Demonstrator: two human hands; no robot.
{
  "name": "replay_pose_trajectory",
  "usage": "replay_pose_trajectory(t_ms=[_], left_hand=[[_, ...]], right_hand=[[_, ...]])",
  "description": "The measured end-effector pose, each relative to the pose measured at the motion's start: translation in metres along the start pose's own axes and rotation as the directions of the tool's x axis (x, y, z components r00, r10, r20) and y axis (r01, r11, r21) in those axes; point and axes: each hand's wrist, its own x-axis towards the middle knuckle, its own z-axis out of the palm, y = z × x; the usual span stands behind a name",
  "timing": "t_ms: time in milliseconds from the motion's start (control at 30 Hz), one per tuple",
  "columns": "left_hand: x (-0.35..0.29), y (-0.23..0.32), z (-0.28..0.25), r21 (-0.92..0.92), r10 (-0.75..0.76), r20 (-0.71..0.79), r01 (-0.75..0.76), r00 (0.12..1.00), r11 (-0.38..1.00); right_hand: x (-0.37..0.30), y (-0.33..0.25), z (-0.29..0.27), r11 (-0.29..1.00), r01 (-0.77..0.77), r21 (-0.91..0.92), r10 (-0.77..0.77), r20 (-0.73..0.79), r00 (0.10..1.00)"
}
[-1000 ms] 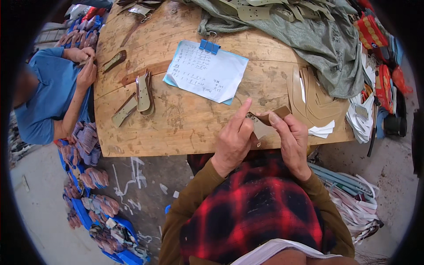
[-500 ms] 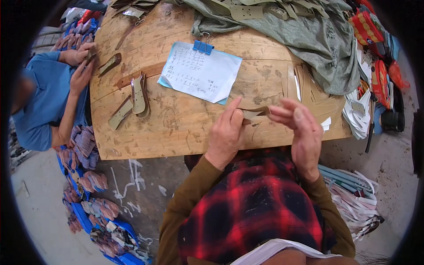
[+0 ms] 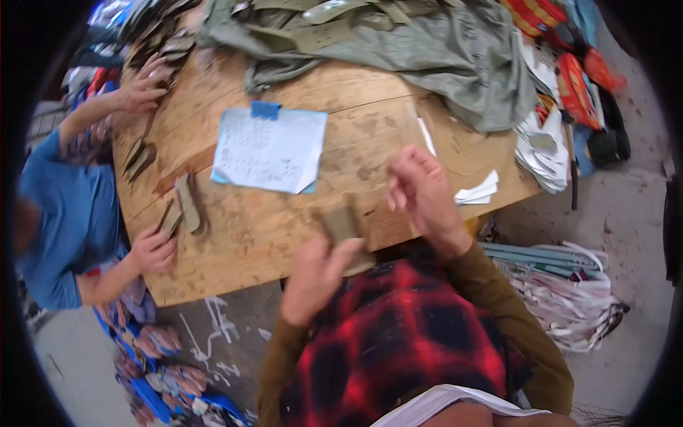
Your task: The person assembles shoe components by hand at a wooden workbench. They pick up a cardboard template and a piece of green material, align them, and fold the material around the template. The person uses a hammer to tap the folded material, then places the finished piece on the table. This process is repeated with multiple units throughout the clip.
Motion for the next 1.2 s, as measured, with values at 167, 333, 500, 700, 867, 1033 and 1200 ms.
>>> replay_pose_trajectory(t_ms=[167, 333, 500, 700, 867, 1033, 1200], left_hand=[[-0.005, -0.041, -0.08, 0.356, 0.236, -0.685, 0.035, 0.689, 0.934], [-0.01, -0.066, -0.138, 0.633, 0.392, -0.709, 0.284, 0.586, 0.72], [0.004, -0.037, -0.1, 0.537, 0.475, -0.673, -0.066, 0.567, 0.841], [0.031, -0.011, -0.002, 0.037, 0.249, -0.353, -0.253, 0.902, 0.967], [0.044, 0.012, 0.043, -0.066, 0.38, -0.135, -0.391, 0.915, 0.918], [0.045, -0.002, 0.048, -0.165, 0.361, -0.036, -0.362, 0.932, 0.917], [0.051, 0.001, 0.05, -0.242, 0.35, -0.003, -0.34, 0.937, 0.909]], right_hand=[[-0.004, -0.057, -0.092, 0.495, 0.207, -0.844, -0.424, -0.027, 0.905], [-0.016, -0.058, -0.119, -0.111, 0.191, -0.975, -0.402, 0.22, 0.889], [-0.015, -0.048, -0.118, -0.148, 0.227, -0.963, -0.426, 0.269, 0.864], [-0.011, -0.053, -0.126, -0.127, 0.259, -0.958, -0.428, 0.288, 0.857], [-0.001, -0.049, -0.108, -0.158, 0.28, -0.947, -0.414, 0.321, 0.852], [-0.002, -0.049, -0.113, -0.206, 0.254, -0.945, -0.494, 0.325, 0.806], [0.001, -0.068, -0.107, -0.087, 0.283, -0.955, -0.534, 0.285, 0.796]])
